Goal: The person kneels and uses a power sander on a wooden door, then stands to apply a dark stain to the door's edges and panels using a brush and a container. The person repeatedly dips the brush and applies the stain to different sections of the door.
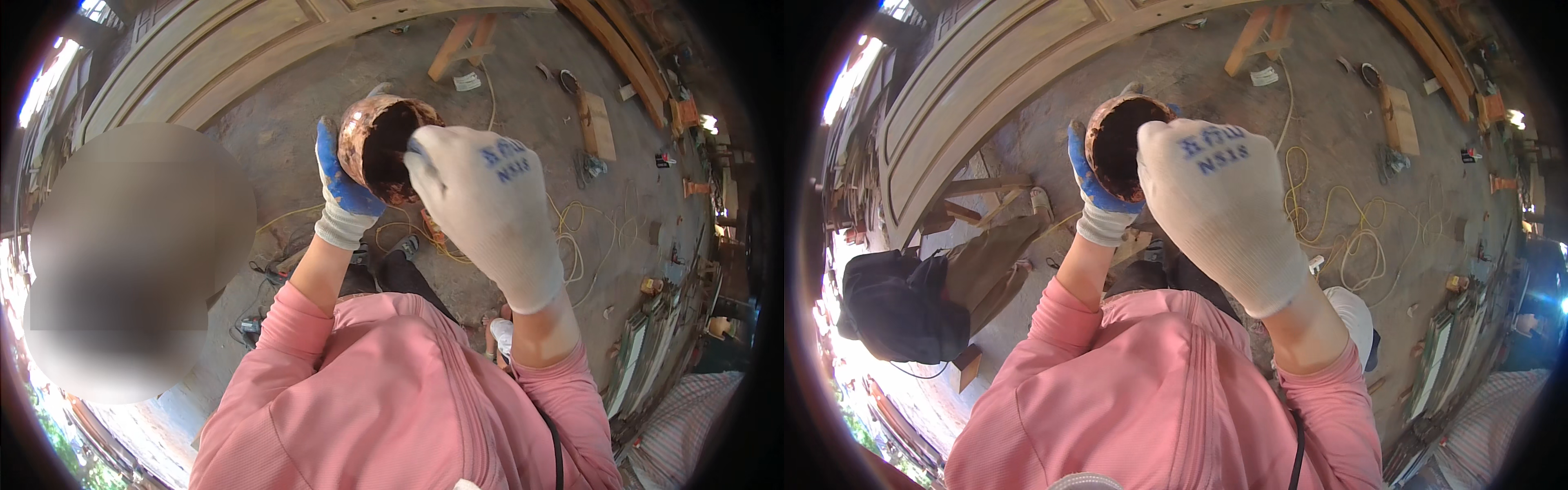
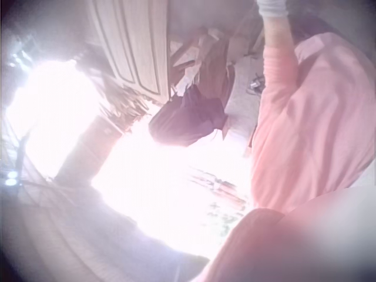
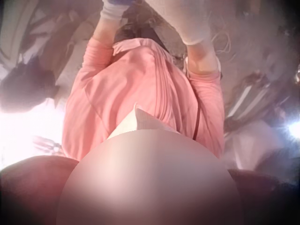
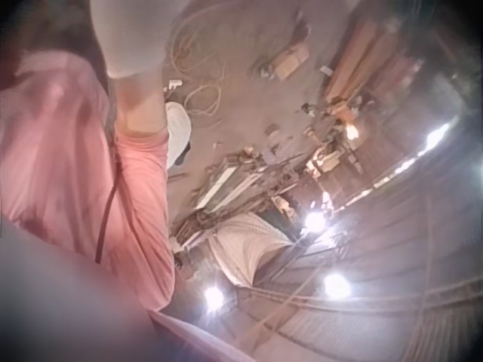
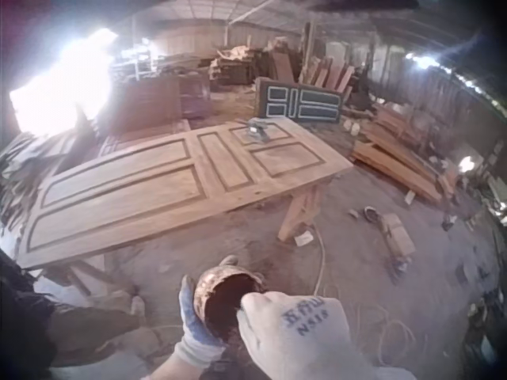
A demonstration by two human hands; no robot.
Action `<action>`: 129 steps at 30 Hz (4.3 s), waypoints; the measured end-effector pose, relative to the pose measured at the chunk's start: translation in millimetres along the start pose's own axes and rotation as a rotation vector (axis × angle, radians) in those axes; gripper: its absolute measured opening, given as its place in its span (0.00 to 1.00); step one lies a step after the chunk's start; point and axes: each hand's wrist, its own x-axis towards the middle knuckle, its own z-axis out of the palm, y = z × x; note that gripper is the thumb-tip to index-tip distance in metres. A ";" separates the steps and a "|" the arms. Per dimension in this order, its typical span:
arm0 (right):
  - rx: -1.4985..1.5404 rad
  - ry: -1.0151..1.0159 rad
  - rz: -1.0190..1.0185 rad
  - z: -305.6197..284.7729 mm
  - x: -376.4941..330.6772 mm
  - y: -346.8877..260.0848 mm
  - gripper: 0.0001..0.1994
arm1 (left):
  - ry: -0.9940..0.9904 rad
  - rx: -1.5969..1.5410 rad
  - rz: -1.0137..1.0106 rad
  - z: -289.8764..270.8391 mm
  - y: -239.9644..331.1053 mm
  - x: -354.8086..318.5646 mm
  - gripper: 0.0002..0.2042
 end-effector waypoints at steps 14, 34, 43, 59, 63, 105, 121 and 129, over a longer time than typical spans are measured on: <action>0.336 -0.118 0.093 22.8 21.8 127.9 0.07 | 0.274 0.384 -0.020 -19.5 -61.9 79.4 0.35; 1.430 -0.140 0.791 16.0 89.6 151.5 0.09 | 0.484 0.299 -0.048 -1.4 10.5 147.6 0.33; 1.423 0.178 0.973 58.8 185.7 141.2 0.10 | 0.464 0.238 -0.261 -68.3 141.5 254.4 0.37; 1.913 1.013 1.482 460.5 302.9 31.9 0.18 | 0.299 0.207 -0.614 -239.3 412.1 393.0 0.28; 1.896 1.145 1.464 500.7 324.0 27.6 0.18 | 0.241 0.137 -0.667 -266.3 410.3 397.5 0.25; 1.216 1.252 1.247 573.2 385.6 6.0 0.20 | 0.377 0.022 -0.890 -276.6 458.8 412.0 0.15; 1.238 1.039 1.206 567.8 383.0 3.8 0.19 | 0.443 -0.125 -0.992 -283.9 480.9 419.2 0.13; 1.102 1.038 1.193 570.7 391.6 -6.5 0.19 | 0.421 -0.152 -1.026 -287.3 494.5 421.6 0.16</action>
